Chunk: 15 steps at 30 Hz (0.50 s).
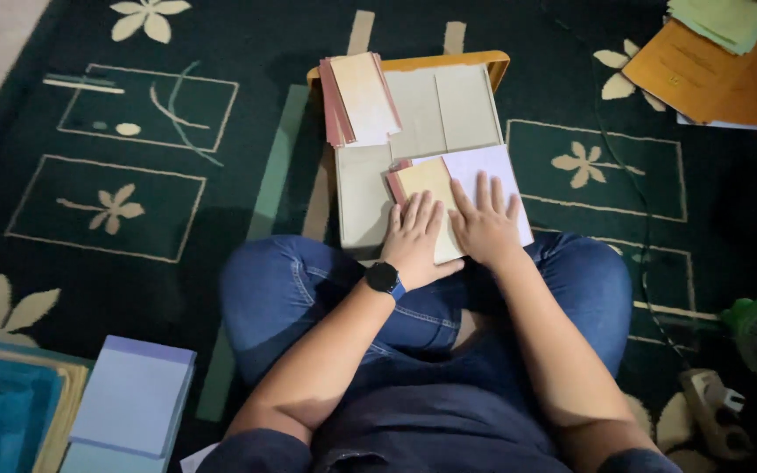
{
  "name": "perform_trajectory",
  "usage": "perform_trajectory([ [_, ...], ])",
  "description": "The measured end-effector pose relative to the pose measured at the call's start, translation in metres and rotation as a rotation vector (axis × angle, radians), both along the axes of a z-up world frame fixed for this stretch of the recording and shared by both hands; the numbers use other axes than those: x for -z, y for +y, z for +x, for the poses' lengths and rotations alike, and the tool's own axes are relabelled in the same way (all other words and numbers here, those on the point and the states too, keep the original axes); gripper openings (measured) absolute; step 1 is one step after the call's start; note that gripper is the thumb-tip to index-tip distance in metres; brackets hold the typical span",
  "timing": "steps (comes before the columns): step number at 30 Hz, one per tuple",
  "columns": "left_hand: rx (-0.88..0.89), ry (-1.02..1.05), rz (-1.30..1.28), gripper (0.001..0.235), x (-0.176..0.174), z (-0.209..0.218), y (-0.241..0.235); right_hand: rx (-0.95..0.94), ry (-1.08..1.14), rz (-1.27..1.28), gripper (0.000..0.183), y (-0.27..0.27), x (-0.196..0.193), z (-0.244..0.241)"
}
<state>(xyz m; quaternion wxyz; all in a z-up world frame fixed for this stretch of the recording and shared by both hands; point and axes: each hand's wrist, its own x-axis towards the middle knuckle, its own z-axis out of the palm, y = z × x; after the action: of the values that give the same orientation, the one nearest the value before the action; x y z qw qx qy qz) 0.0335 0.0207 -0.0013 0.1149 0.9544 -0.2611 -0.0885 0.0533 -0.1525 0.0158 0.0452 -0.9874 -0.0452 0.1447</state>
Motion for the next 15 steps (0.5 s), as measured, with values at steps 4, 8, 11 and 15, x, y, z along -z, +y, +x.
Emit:
perform_trajectory([
  [4, 0.009, 0.064, 0.065, 0.115, -0.001, -0.005, -0.001, 0.011, 0.016, 0.026, 0.062, -0.001, 0.014, 0.026],
  [8, -0.08, -0.269, -0.289, 0.041, 0.07, 0.006, 0.001, -0.133, -0.129, 0.211, 0.057, -0.043, 0.057, 0.048],
  [11, -0.162, -0.422, -0.439, 0.023, 0.056, 0.005, 0.007, 0.123, -0.118, 0.586, 0.056, -0.041, 0.003, 0.028],
  [15, -0.075, -0.62, -0.707, 0.019, 0.014, 0.006, 0.008, 0.388, 0.265, 1.297, 0.049, -0.062, -0.017, 0.013],
])
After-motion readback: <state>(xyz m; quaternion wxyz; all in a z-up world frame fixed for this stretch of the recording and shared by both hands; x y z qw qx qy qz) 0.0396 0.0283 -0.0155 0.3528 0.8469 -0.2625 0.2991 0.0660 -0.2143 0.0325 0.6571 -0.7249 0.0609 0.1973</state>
